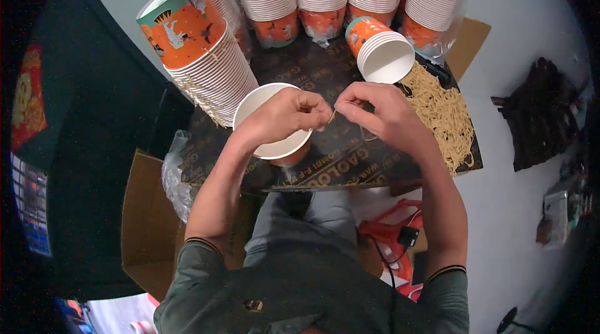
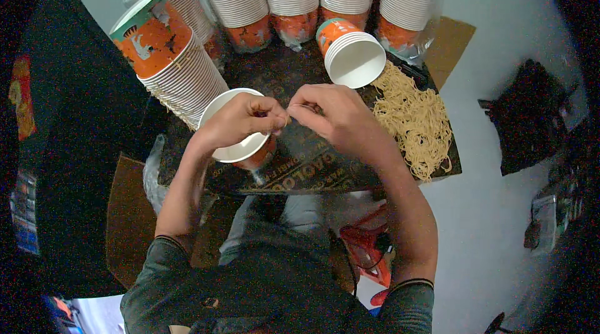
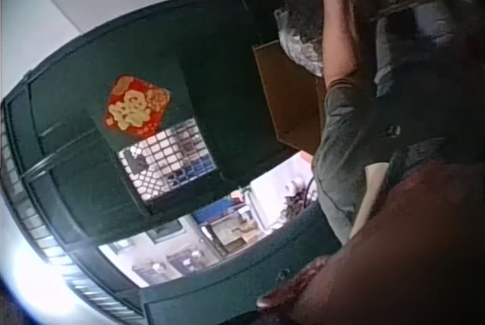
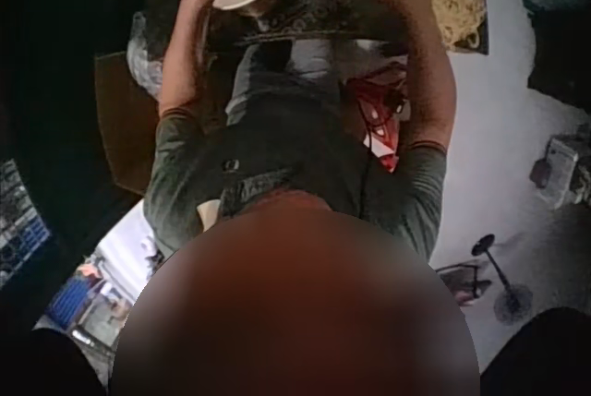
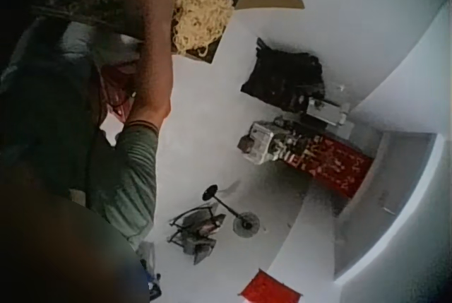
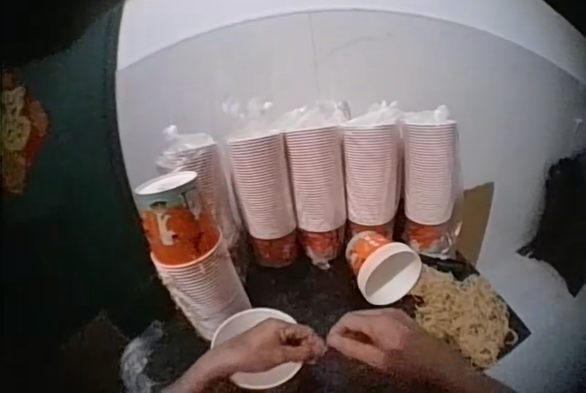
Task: Attaching elastic strings to pre-punched holes in paper cups.
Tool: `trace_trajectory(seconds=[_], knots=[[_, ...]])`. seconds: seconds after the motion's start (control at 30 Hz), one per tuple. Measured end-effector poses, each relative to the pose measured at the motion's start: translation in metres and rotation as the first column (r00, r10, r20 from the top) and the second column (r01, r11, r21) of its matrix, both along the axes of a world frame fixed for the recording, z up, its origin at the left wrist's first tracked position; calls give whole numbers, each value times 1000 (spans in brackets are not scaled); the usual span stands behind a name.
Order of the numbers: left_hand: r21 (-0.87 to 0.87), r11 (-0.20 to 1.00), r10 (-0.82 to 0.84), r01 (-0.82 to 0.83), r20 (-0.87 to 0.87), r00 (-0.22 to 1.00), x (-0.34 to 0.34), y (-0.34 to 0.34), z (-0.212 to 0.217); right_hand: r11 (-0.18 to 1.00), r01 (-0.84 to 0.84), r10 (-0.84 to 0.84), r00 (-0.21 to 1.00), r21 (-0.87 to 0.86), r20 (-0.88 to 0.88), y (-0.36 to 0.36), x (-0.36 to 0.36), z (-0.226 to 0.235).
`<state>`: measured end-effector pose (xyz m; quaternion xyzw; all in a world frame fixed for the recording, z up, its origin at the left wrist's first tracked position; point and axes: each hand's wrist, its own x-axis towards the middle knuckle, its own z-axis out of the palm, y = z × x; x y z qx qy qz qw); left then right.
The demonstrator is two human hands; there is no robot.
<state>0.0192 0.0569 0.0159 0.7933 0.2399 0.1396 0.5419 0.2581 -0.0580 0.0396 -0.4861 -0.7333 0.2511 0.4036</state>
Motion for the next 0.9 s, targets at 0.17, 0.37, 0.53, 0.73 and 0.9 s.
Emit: trace_trajectory(seconds=[0.17, 0.37, 0.53, 0.73, 0.9], knots=[[-42, 998, -47, 45, -27, 999, 1, 4, 5, 999, -23, 23, 1000, 28, 11, 7, 4, -1], [-102, 994, -46, 47, 10, 999, 0, 6, 5, 998, -10, 10, 1000, -65, 1, 15, 2, 8], [-197, 980, -18, 29, 58, 998, -2, 7, 1, 992, 18, -11, 998, -124, 61, 14, 3, 13], [-267, 964, 35, -17, 64, 997, -12, 9, 1, 984, 22, -21, 1000, -175, 5, 5, 3, 12], [-277, 960, -10, 32, 81, 997, -10, 9, -2, 997, -31, 31, 999, -74, -10, 10, 2, 7]])
